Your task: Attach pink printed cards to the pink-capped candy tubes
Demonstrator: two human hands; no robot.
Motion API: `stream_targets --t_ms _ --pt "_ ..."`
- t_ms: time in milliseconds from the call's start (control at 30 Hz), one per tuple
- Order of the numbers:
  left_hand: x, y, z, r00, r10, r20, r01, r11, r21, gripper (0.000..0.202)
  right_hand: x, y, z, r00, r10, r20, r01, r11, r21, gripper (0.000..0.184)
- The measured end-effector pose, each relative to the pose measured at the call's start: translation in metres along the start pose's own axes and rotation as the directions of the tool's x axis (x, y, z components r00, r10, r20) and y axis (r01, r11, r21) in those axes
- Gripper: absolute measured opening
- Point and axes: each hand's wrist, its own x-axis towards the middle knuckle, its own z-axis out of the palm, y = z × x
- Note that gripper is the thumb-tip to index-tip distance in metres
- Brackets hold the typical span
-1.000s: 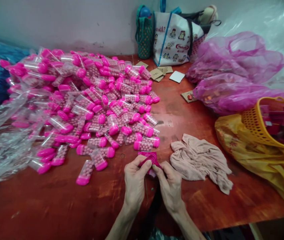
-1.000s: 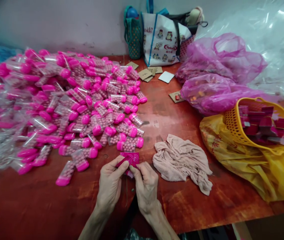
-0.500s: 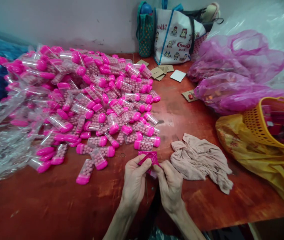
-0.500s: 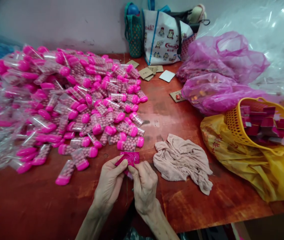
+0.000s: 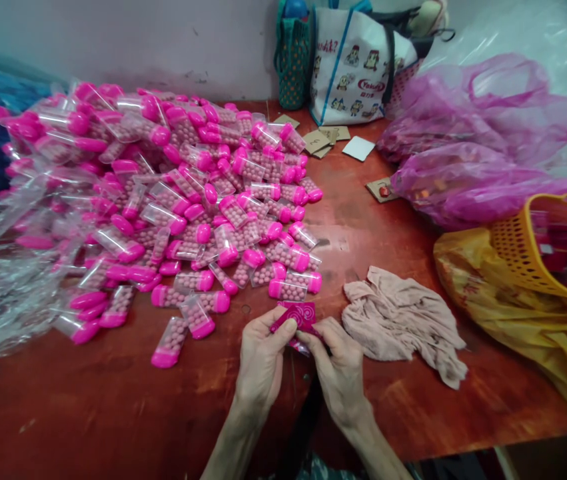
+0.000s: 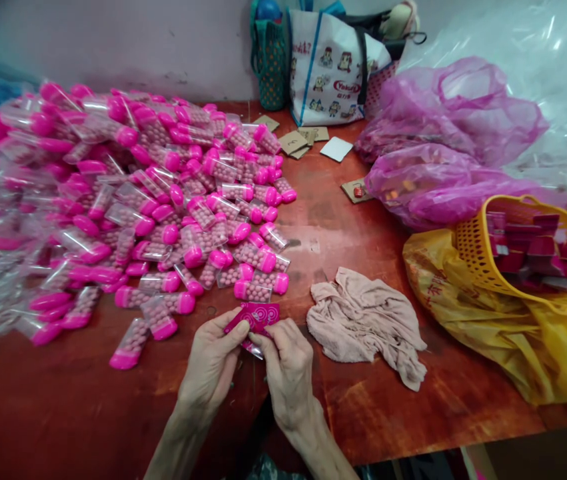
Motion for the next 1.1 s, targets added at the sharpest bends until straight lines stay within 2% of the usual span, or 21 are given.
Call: stream_targets --t_ms 233,367,500,600,700,800,933,1033,1100 --pt "0.002 -0.001 -0.003 0.999 -0.024 -0.037 0.024 1.000 -0.009 0.011 -0.001 -0.001 0.000 0.986 -0.165 0.027 0.167 0.973 -0.159 0.020" --pt "0.003 0.001 -0.005 0.994 -0.019 -0.110 0.017 1.000 -0.022 0.010 -0.002 -0.005 0.002 0.980 -0.201 0.007 0.200 0.971 -0.128 0.009" --pt "0.002 0.000 -0.006 0.988 0.048 -0.146 -0.047 0.999 0.009 0.006 -0.004 -0.004 0.005 0.988 -0.134 -0.083 0.128 0.989 -0.078 0.019" --pt "0.001 -0.003 -0.003 0.991 0.077 -0.111 -0.074 0.997 0.033 0.004 -0.003 -0.003 0.006 0.995 -0.046 -0.085 0.045 0.999 -0.013 0.005" --pt "0.000 -0.005 -0.002 0.992 0.077 -0.096 -0.074 0.997 0.035 0.003 -0.002 -0.002 0.005 0.998 -0.007 -0.062 0.010 0.999 0.042 0.010" --pt "0.001 -0.003 -0.005 0.993 0.064 -0.095 -0.058 0.996 0.067 0.007 -0.001 -0.001 0.004 0.998 -0.014 -0.064 0.018 0.998 0.065 0.012" --pt "0.004 0.001 -0.014 0.996 0.059 -0.066 -0.051 0.992 0.114 0.010 0.000 0.001 0.001 0.998 -0.050 -0.040 0.051 0.999 0.018 0.018" --pt "0.005 0.002 -0.017 0.992 0.069 -0.103 -0.058 0.993 0.101 0.011 0.002 0.002 -0.001 0.997 -0.075 0.019 0.076 0.997 -0.032 0.022" --pt "0.006 0.003 -0.018 0.989 0.075 -0.131 -0.063 0.994 0.093 0.020 0.002 0.003 -0.001 0.995 -0.085 0.052 0.088 0.994 -0.064 0.024"
